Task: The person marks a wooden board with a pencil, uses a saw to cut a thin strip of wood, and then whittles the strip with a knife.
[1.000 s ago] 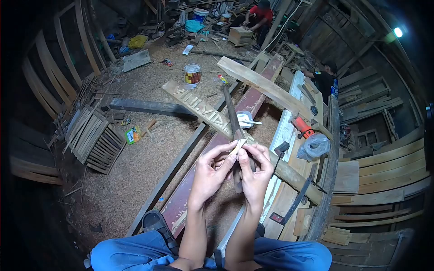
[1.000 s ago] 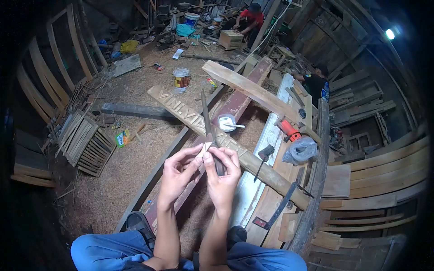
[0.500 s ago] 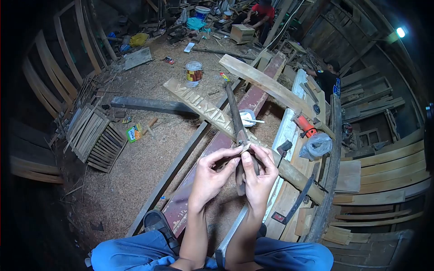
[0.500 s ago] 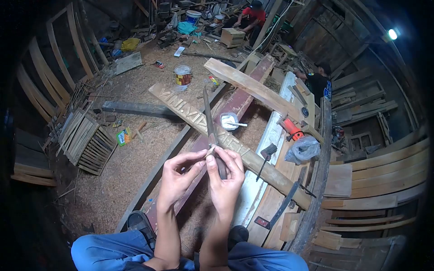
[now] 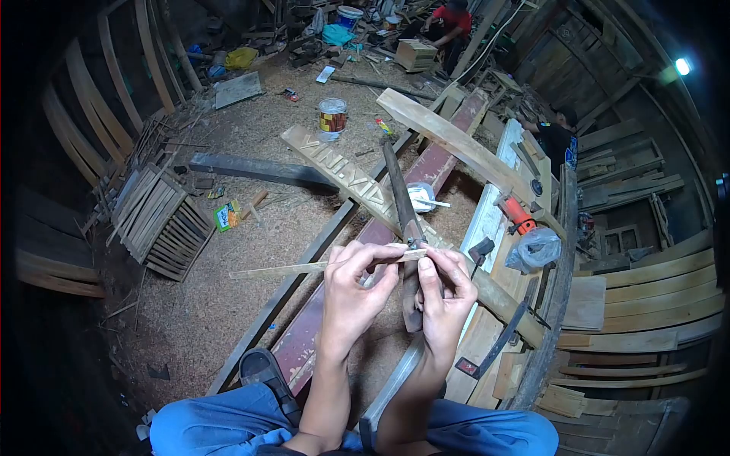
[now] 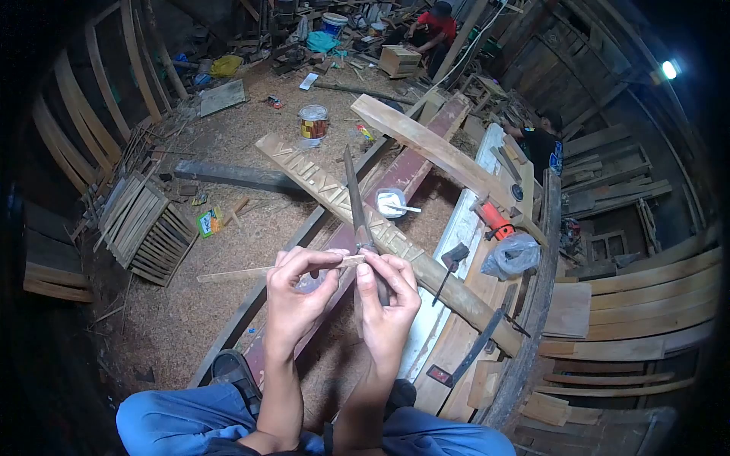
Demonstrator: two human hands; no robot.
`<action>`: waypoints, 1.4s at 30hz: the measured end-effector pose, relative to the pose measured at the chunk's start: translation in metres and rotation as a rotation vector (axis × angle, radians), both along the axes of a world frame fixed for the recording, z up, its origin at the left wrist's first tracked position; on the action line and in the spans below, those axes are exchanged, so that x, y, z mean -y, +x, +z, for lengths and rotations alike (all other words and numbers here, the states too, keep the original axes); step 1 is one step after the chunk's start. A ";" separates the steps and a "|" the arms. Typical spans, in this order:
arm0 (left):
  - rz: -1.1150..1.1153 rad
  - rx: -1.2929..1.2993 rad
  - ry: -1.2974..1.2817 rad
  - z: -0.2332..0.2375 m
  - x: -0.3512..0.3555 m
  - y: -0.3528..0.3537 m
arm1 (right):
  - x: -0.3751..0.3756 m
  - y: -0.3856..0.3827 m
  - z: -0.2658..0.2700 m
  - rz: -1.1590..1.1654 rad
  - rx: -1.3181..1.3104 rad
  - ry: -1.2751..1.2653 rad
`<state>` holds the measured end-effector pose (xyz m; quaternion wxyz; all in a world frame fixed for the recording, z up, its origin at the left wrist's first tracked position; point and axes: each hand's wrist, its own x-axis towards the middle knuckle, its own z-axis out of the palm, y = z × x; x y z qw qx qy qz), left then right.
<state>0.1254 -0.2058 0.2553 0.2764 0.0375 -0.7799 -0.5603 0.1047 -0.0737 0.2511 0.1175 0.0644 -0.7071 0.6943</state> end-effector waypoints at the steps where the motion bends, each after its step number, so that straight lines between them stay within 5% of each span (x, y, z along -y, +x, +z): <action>1: -0.001 0.000 0.000 -0.001 0.000 0.000 | 0.000 0.000 0.000 -0.002 0.002 -0.005; 16: -0.061 -0.068 -0.139 -0.008 0.006 -0.001 | -0.004 0.000 -0.002 0.032 0.080 -0.078; 27: -0.389 0.146 0.304 -0.012 0.009 -0.001 | 0.001 -0.001 -0.007 0.084 0.100 -0.166; 42: -0.365 0.289 0.288 -0.001 0.008 0.003 | 0.011 -0.002 -0.012 0.106 0.164 -0.228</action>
